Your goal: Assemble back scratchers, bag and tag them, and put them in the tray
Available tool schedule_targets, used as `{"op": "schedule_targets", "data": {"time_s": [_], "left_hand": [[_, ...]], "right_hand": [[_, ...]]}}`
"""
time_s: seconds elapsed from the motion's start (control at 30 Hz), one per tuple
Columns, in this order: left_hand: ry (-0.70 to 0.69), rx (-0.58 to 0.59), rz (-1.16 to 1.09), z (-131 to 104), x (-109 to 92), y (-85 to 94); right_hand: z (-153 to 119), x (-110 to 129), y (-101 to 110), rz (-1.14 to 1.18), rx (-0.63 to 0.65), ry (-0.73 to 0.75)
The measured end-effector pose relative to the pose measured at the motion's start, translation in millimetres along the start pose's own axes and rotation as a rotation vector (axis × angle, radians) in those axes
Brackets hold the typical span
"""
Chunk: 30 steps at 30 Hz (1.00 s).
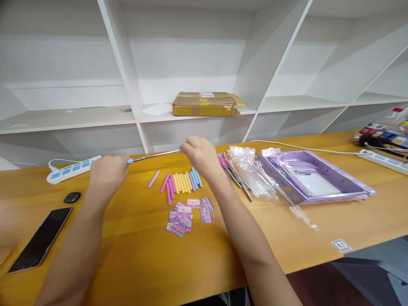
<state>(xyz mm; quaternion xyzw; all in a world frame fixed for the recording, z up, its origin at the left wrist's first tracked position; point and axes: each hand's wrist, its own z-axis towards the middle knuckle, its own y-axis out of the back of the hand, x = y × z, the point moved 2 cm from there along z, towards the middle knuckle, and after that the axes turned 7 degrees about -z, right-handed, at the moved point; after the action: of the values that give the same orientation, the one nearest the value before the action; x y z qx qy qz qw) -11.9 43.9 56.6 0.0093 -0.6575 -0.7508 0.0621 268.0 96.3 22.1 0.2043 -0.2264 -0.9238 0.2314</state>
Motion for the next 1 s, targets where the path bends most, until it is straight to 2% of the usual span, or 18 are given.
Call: {"op": "schedule_targets", "data": {"time_s": [0.1,0.2,0.43,0.73,1.0], "left_hand": [[0.002,0.023,-0.010,-10,-25,-9.9],[-0.016,-0.055,-0.018,-22,-31,-14.6],[-0.058,-0.181,-0.007,-36,-30,-15.5],[-0.061,-0.171,-0.039,-32,-34,-21.6],[-0.066,-0.167,-0.031,-32,-34,-21.6]], "right_hand": [[5,54,-16,0.036,-0.060,0.094],[5,72,-18,0.061,-0.140,0.079],[7,66,0,0.063,-0.199,0.108],[4,66,-4,0.074,-0.099,0.116],[4,67,-5,0.072,-0.081,0.113]]}}
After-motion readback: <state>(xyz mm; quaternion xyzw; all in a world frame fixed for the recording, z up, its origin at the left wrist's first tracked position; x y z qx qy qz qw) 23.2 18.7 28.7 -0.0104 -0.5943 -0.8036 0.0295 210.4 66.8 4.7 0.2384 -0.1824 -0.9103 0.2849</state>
